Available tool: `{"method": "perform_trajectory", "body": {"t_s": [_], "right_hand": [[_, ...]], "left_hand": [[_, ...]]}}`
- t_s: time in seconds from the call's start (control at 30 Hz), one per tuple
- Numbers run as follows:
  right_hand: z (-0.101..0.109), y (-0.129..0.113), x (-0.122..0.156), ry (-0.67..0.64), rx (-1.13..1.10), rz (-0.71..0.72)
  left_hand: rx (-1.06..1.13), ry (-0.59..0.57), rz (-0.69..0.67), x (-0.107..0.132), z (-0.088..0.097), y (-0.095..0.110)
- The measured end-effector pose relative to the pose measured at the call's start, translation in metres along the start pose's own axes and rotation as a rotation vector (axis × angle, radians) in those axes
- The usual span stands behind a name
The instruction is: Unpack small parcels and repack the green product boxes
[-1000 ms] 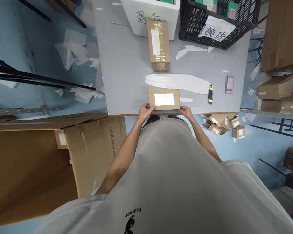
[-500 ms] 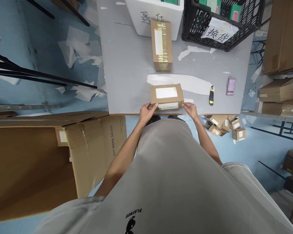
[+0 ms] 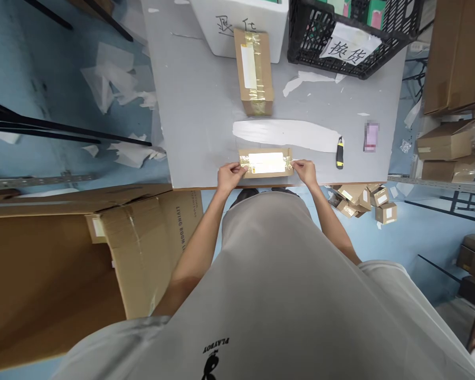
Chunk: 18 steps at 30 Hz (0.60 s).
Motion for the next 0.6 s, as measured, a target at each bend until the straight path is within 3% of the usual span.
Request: {"method": "perform_trajectory", "body": {"t_s": [0.17,0.27,0.4,0.6], "right_hand": [[0.007,0.021,0.01,-0.015,-0.125,-0.118],[0.003,0.033,0.021,-0.031,-0.064,-0.15],[-0.011,0.039,0.032,-0.118,-0.031,-0.16],[-0.025,0.028,0.03,-0.15,-0.084,-0.153]], "left_hand": [[0.164,0.015,0.07,0.001,0.01,-0.016],[0.088,0.058,0.143,0.006,0.013,-0.03],[-0.051,-0.001,0.118,0.012,0.008,-0.039],[-0.031,-0.111,0.006,0.013,-0.004,-0.031]]}}
Point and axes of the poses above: each hand's wrist, its own x-axis away from the middle knuckle, its own z-axis out of the back of the hand, y = z × x, the point moved 2 cm from there along -x, towards the middle knuckle, and after that the axes turned 14 degrees about y, right-handed, at the moved point
